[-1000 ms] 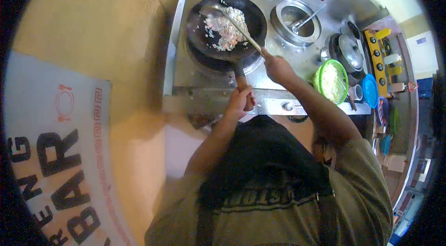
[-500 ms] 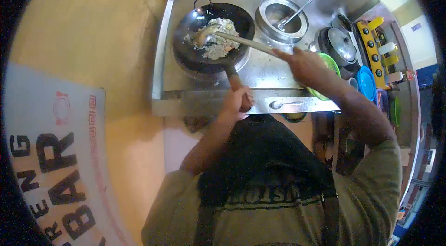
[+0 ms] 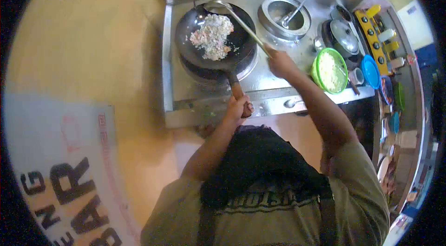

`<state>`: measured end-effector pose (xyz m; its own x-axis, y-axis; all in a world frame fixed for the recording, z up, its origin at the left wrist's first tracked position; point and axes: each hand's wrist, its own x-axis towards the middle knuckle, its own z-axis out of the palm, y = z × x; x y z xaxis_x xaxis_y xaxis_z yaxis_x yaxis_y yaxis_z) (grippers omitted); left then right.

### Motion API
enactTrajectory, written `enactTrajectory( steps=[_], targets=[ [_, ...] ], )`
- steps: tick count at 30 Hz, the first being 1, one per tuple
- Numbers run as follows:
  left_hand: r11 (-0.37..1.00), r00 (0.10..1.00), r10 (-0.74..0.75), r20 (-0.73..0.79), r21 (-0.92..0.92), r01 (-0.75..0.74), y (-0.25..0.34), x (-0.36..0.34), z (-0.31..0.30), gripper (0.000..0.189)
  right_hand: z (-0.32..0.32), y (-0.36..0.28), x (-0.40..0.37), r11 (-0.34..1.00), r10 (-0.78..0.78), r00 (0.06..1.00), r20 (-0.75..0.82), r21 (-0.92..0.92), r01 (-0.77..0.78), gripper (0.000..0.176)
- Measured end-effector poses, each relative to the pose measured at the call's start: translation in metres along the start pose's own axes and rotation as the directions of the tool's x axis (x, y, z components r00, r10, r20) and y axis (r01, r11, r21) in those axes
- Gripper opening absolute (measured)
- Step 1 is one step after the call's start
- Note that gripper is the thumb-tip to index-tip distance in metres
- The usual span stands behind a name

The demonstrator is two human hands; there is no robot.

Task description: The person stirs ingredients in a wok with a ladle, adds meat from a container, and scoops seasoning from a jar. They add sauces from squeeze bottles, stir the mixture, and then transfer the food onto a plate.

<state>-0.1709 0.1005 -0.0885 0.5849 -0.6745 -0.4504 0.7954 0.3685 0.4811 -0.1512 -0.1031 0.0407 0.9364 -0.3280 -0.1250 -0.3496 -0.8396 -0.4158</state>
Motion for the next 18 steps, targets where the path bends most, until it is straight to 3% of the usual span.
enactTrajectory(
  steps=[3,5,7,11,13,15,16,17,18],
  targets=[
    [0.998,1.000,-0.018,0.001,0.057,0.018,0.012,-0.003,-0.002,0.012,0.041,-0.006,0.010,0.990,-0.024,0.992,0.121,-0.132,0.040,0.055],
    [0.991,0.993,-0.117,0.023,0.062,0.115,0.013,0.000,-0.017,0.013,0.020,-0.020,-0.041,0.978,-0.026,0.988,0.152,-0.199,0.057,0.057],
    [0.982,0.982,-0.181,0.060,0.069,0.177,0.019,0.005,-0.023,0.013,-0.007,-0.027,-0.070,0.919,0.042,0.966,0.253,-0.389,0.062,0.057],
    [0.991,0.994,-0.112,0.003,0.074,0.111,0.020,-0.001,-0.017,0.013,-0.020,-0.020,-0.065,0.951,0.040,0.991,0.130,-0.309,0.002,0.056],
    [0.991,0.995,-0.104,-0.006,0.085,0.104,0.017,0.000,-0.017,0.015,0.007,-0.014,-0.040,0.974,0.163,0.986,0.015,-0.161,-0.159,0.050],
    [0.970,0.972,-0.236,0.006,0.063,0.235,0.017,0.001,-0.017,0.016,0.047,0.008,-0.009,0.994,0.006,0.997,-0.075,0.106,0.002,0.036],
    [0.972,0.975,-0.221,0.036,0.089,0.217,0.016,0.002,-0.024,0.016,0.060,0.007,-0.003,0.950,-0.029,0.994,-0.105,0.306,0.060,0.025],
    [0.965,0.966,-0.242,0.087,0.129,0.229,0.016,0.008,-0.028,0.017,0.014,-0.030,-0.022,0.773,0.115,0.955,0.274,0.579,-0.259,0.033],
    [0.951,0.968,-0.249,-0.012,0.184,0.247,0.030,-0.013,0.005,0.017,0.112,0.034,0.022,0.841,-0.370,0.929,-0.028,0.415,0.348,0.029]
  ],
)
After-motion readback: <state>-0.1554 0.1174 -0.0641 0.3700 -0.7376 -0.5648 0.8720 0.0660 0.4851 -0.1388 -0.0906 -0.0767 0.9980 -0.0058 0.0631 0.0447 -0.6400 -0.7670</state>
